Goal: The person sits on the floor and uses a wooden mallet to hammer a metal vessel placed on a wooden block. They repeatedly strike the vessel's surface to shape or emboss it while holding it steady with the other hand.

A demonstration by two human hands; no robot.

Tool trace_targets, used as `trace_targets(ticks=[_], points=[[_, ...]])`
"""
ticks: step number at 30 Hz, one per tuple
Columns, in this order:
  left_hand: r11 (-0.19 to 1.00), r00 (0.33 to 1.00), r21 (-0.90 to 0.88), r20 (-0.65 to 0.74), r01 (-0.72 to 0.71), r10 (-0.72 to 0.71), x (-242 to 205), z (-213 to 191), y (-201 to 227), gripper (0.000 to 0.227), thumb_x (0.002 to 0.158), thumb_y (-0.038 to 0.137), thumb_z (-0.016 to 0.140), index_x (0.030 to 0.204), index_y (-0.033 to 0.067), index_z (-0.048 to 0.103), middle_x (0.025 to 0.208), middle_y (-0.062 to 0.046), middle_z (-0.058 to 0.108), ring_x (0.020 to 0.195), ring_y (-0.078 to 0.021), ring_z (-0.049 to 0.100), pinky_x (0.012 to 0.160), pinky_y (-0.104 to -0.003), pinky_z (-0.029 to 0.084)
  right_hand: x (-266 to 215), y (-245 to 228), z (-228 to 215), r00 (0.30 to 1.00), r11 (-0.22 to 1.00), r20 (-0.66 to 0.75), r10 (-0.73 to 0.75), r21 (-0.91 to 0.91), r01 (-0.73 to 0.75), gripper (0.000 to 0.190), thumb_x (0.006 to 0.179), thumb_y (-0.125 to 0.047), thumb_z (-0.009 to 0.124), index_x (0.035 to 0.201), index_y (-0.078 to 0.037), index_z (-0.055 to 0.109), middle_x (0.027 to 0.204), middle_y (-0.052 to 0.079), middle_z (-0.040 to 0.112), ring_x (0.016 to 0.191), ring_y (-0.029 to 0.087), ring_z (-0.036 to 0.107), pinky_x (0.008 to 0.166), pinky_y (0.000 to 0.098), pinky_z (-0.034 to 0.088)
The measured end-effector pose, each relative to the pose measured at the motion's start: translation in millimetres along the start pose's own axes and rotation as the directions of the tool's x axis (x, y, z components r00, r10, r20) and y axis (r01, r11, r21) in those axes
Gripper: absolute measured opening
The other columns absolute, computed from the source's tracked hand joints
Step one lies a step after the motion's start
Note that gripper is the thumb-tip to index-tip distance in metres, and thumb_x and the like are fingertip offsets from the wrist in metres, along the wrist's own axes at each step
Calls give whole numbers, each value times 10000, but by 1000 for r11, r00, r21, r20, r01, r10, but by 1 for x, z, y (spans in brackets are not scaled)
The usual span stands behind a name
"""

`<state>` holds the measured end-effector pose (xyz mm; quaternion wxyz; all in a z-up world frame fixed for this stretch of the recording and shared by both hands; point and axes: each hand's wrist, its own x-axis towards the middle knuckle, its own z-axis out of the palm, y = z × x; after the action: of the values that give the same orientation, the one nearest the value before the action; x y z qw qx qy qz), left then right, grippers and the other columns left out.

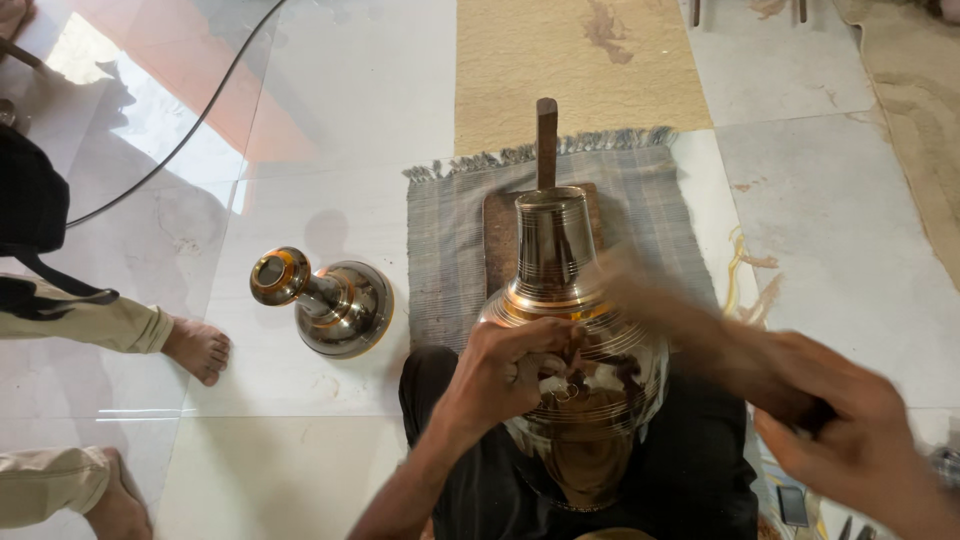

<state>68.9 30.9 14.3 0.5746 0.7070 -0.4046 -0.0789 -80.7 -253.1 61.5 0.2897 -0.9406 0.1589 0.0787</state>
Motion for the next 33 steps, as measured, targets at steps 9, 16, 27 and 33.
trace_targets(ticks=[9,16,27,33], points=[[950,831,285,-554,125,57,-25,46,18,257,952,-83,581,1182,-50,692,849,-74,809,742,-139,800,778,-339,573,55,-102,-68,927,835,297,-230,-429,344,988,749,-97,706,1540,-543,315,1180,-137,639,532,108,583,478,235,561],[968,684,102,-725,231,-86,-28,68,27,252,926,-96,561,1117,-15,704,852,-81,802,734,-143,807,632,-235,657,59,-136,-82,861,585,479,-168,-654,478,1028,795,-104,646,1545,-642,193,1242,-184,604,550,98,596,503,229,541],[988,886,99,-459,120,-62,-22,49,18,222,1034,-4,585,1223,-5,702,941,-87,813,823,-179,830,716,-260,676,57,-88,-42,947,950,90,-308,-19,310,907,755,-37,710,1532,-417,439,1060,-62,633,542,121,614,493,245,534],[988,947,126,-316,92,-48,-14,31,23,454,857,-145,531,1274,-44,679,1040,-163,788,887,-240,817,752,-304,690,45,-61,-42,909,908,20,-417,-27,417,873,732,-18,685,1474,-419,461,1136,-76,706,650,108,653,521,241,573]])
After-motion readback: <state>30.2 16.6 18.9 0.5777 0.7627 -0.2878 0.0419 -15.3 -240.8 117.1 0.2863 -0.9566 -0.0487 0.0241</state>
